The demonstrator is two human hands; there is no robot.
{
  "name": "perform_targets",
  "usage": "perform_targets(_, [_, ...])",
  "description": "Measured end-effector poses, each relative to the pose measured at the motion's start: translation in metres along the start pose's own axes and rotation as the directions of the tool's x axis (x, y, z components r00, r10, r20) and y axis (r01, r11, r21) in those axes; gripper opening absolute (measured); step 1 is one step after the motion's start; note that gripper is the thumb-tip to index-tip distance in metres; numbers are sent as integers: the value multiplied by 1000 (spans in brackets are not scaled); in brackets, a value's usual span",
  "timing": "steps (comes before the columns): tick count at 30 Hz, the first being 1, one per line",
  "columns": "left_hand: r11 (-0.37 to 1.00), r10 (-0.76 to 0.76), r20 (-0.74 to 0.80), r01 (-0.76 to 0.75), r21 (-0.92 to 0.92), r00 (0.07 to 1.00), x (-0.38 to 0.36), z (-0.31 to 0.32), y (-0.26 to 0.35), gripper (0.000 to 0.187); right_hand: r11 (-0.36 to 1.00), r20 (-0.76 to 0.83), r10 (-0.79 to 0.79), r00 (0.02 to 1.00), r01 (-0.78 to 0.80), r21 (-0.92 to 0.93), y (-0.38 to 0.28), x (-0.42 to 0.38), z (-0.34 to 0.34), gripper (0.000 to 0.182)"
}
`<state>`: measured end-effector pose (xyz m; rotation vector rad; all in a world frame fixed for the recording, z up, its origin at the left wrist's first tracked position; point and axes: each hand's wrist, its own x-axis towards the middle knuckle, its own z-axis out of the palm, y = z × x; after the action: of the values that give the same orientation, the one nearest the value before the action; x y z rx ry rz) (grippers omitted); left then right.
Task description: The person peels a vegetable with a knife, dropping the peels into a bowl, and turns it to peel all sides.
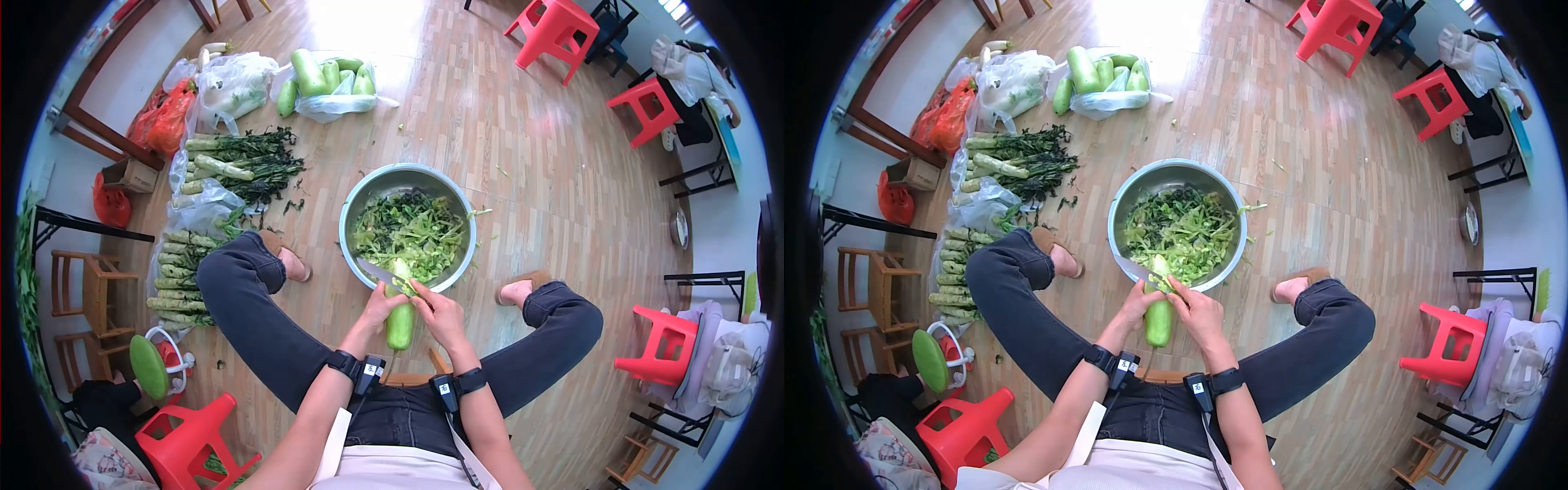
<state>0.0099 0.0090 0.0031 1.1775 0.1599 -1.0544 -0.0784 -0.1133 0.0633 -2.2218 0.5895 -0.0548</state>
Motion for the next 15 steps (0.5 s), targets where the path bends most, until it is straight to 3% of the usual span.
perform_targets(6, [981, -9, 124, -15, 192, 992, 2, -3, 6, 55, 996, -20, -40, 999, 38, -87, 6, 0, -3, 38])
perform_targets(15, [975, 19, 152, -52, 215, 988, 0, -1, 8, 62, 994, -46, -50, 998, 45, -100, 2, 2, -3, 38])
